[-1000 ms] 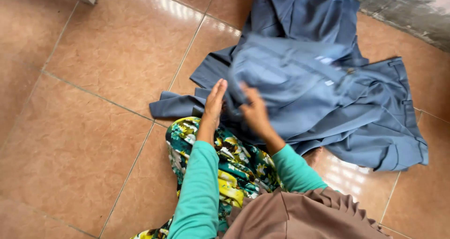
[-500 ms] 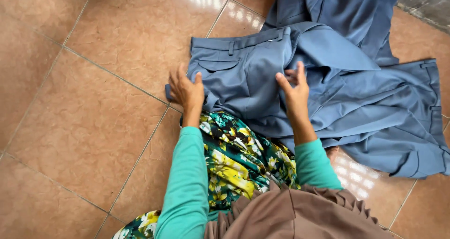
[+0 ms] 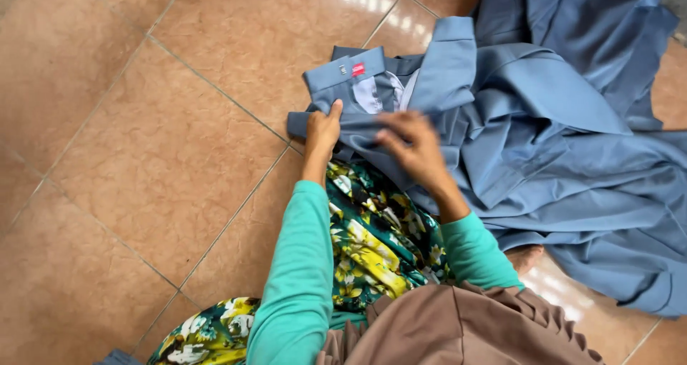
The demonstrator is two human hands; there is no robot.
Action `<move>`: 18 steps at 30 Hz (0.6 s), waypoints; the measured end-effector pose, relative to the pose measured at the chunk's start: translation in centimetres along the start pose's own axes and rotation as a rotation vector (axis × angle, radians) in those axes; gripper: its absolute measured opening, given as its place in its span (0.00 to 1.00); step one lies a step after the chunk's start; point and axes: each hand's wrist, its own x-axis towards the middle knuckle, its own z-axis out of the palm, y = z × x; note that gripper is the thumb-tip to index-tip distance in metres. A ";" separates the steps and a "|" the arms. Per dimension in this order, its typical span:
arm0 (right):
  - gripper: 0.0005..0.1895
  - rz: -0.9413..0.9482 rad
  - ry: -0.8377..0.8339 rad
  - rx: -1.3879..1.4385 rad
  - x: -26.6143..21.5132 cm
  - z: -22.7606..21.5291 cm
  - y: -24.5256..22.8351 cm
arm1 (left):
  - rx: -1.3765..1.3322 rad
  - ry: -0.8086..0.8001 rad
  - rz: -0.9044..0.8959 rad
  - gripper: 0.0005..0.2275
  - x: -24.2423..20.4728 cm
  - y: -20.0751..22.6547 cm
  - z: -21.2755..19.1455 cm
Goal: Folding blue trousers and stacking them neatly on the floor.
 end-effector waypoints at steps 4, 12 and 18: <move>0.19 -0.108 0.404 -0.330 3.2 -4.8 6.7 | -0.250 0.007 -0.150 0.38 -3.6 1.0 -3.1; 0.07 0.535 0.226 0.108 10.8 -2.7 18.8 | -0.588 0.026 -0.186 0.42 -8.1 3.2 -8.0; 0.24 -0.130 0.070 -0.359 17.1 5.4 -0.4 | -0.993 0.286 -0.256 0.33 -3.5 -4.1 -13.8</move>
